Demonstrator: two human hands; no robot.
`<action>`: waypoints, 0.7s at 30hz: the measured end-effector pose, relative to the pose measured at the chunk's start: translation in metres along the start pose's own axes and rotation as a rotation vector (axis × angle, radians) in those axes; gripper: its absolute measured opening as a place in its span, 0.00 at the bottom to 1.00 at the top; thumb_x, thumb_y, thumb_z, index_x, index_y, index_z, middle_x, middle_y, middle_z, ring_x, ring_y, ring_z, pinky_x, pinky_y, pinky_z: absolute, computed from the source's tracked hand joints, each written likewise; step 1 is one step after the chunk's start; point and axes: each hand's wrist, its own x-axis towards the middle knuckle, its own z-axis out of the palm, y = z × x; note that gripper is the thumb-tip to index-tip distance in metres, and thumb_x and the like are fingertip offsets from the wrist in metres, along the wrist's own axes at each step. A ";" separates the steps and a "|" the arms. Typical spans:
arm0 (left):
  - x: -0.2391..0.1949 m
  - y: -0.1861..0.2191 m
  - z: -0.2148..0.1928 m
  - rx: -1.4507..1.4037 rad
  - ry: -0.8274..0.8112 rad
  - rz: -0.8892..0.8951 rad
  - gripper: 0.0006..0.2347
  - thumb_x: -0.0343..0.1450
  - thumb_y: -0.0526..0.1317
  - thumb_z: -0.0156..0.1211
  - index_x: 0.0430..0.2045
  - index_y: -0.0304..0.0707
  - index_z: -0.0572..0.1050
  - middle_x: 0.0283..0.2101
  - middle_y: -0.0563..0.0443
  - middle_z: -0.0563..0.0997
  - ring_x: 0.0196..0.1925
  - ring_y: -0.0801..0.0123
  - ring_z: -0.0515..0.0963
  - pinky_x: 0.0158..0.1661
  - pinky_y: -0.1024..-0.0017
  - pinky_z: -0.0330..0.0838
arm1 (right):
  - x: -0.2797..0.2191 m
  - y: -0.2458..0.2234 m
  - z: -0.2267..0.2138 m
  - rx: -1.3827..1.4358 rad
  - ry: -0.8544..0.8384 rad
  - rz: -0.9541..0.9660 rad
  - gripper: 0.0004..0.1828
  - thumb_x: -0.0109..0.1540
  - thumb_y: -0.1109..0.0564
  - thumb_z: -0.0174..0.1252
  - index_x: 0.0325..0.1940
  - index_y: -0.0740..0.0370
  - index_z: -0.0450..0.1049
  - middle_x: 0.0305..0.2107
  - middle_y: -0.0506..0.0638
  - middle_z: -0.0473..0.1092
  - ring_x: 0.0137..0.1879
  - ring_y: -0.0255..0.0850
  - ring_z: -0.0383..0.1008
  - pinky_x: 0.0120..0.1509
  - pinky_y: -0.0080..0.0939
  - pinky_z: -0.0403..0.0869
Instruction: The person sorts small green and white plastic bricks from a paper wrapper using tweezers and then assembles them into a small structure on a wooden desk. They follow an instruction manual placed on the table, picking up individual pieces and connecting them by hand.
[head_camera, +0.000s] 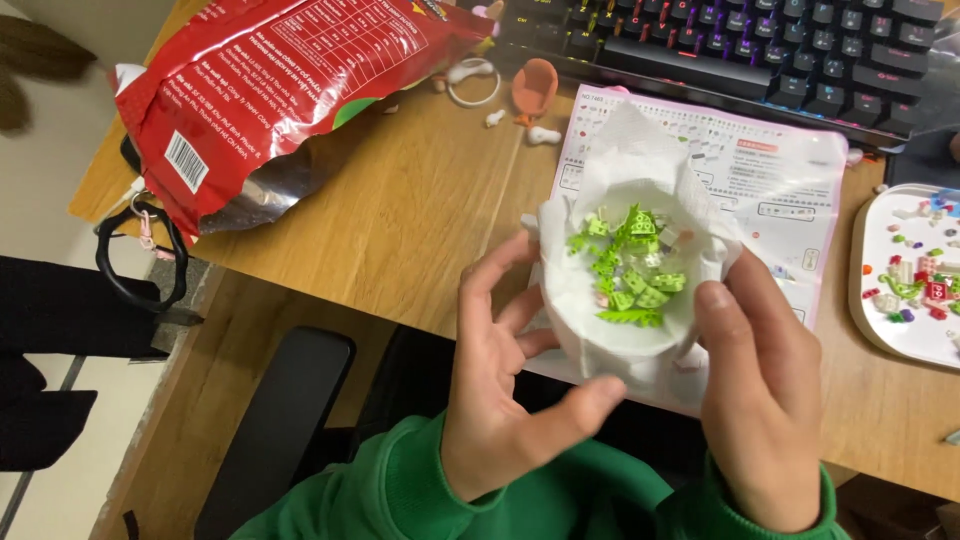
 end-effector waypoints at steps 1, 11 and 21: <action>0.001 -0.001 -0.002 -0.002 -0.001 0.001 0.35 0.60 0.36 0.64 0.62 0.37 0.51 0.66 0.44 0.60 0.61 0.57 0.72 0.51 0.65 0.77 | 0.001 -0.003 -0.001 -0.001 0.002 -0.001 0.17 0.67 0.55 0.41 0.52 0.65 0.70 0.39 0.48 0.68 0.48 0.35 0.62 0.52 0.34 0.62; 0.011 -0.016 -0.015 -0.208 -0.035 -0.172 0.30 0.68 0.33 0.58 0.64 0.42 0.51 0.63 0.37 0.62 0.39 0.70 0.76 0.42 0.73 0.75 | 0.010 -0.014 -0.006 0.048 -0.007 -0.034 0.23 0.67 0.55 0.37 0.57 0.70 0.69 0.52 0.53 0.70 0.59 0.40 0.67 0.60 0.36 0.66; 0.013 -0.013 -0.012 -0.204 -0.031 -0.209 0.30 0.66 0.33 0.61 0.63 0.38 0.56 0.58 0.38 0.69 0.43 0.69 0.77 0.47 0.73 0.74 | 0.002 0.000 -0.009 -0.125 0.054 -0.325 0.25 0.68 0.60 0.40 0.68 0.76 0.51 0.65 0.67 0.55 0.66 0.55 0.60 0.68 0.48 0.61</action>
